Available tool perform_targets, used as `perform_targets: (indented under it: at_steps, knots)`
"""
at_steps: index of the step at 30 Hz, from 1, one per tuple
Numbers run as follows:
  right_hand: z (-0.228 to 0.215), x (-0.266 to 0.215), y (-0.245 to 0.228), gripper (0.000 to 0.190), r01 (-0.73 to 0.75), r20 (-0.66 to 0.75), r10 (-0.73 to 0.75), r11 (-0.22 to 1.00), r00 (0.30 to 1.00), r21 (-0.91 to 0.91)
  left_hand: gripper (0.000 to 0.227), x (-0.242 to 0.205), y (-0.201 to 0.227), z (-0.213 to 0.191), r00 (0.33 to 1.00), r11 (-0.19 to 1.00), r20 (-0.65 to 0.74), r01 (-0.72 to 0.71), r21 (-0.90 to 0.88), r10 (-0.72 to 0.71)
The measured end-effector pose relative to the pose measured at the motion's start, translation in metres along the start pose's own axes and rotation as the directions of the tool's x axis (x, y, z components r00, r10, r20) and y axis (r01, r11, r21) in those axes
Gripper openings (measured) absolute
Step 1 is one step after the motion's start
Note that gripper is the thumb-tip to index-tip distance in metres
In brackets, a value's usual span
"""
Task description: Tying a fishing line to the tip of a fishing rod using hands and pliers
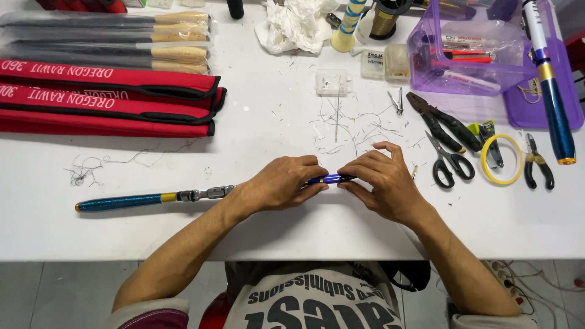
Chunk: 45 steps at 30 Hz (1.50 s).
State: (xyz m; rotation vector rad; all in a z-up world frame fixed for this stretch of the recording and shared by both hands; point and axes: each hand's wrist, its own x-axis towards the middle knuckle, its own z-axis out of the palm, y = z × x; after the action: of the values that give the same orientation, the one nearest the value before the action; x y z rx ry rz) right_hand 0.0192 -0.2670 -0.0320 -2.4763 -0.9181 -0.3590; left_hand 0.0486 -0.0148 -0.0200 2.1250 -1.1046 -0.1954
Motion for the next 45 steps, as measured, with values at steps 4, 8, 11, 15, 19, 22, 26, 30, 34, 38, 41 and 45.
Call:
perform_targets:
  at_steps: [4,8,11,15,19,22,26,30,34,38,41,45]
  knots:
    - [0.002,0.001,0.001,0.016,0.013,-0.008,-0.013,1.000,1.000,0.000,0.024,0.001,0.000,0.000,1.000,1.000,-0.006,-0.001,0.028,0.001]
    - [0.002,-0.001,0.000,0.017,0.007,0.005,-0.007,1.000,1.000,0.015,0.023,-0.001,-0.001,0.003,1.000,0.999,-0.006,0.005,0.044,-0.005]
    - [0.002,-0.004,0.003,0.030,0.006,-0.008,-0.006,1.000,1.000,0.001,0.021,0.000,-0.004,0.008,1.000,0.994,-0.022,0.005,0.106,-0.002]
    - [-0.017,-0.011,0.002,0.040,-0.026,-0.022,0.026,0.999,0.999,-0.022,0.020,-0.001,-0.007,0.017,1.000,0.979,-0.030,0.008,0.205,-0.002]
    - [-0.035,-0.030,0.009,0.041,-0.127,-0.081,0.126,0.992,0.989,-0.008,0.019,0.000,-0.012,0.026,0.999,0.945,-0.029,-0.015,0.325,0.026]
    - [-0.046,-0.049,0.009,0.038,-0.213,-0.108,0.215,0.977,0.971,0.028,0.020,-0.002,-0.014,0.031,0.999,0.938,-0.040,-0.007,0.346,0.022]
    - [-0.056,-0.071,0.012,0.033,-0.319,-0.145,0.326,0.945,0.934,0.070,0.020,0.000,-0.015,0.032,0.997,0.933,-0.078,0.017,0.360,0.012]
    - [-0.063,-0.081,0.002,0.025,-0.306,-0.176,0.309,0.951,0.935,0.043,0.025,-0.001,-0.049,0.068,0.989,0.900,-0.137,0.014,0.436,0.051]
    - [-0.061,-0.087,0.003,0.024,-0.354,-0.189,0.360,0.933,0.913,0.064,0.025,-0.001,-0.049,0.068,0.981,0.883,-0.169,-0.006,0.469,0.096]
    - [-0.054,-0.086,0.007,0.023,-0.341,-0.203,0.350,0.937,0.915,0.078,0.033,-0.003,-0.048,0.065,0.981,0.857,-0.178,0.028,0.514,0.075]
    - [-0.052,-0.078,0.005,0.024,-0.331,-0.186,0.342,0.939,0.921,0.089,0.038,-0.009,-0.047,0.057,0.985,0.858,-0.166,0.051,0.512,0.040]
    - [-0.047,-0.064,0.003,0.026,-0.293,-0.158,0.303,0.952,0.940,0.086,0.047,-0.021,-0.042,0.047,0.974,0.839,-0.209,0.045,0.542,0.083]
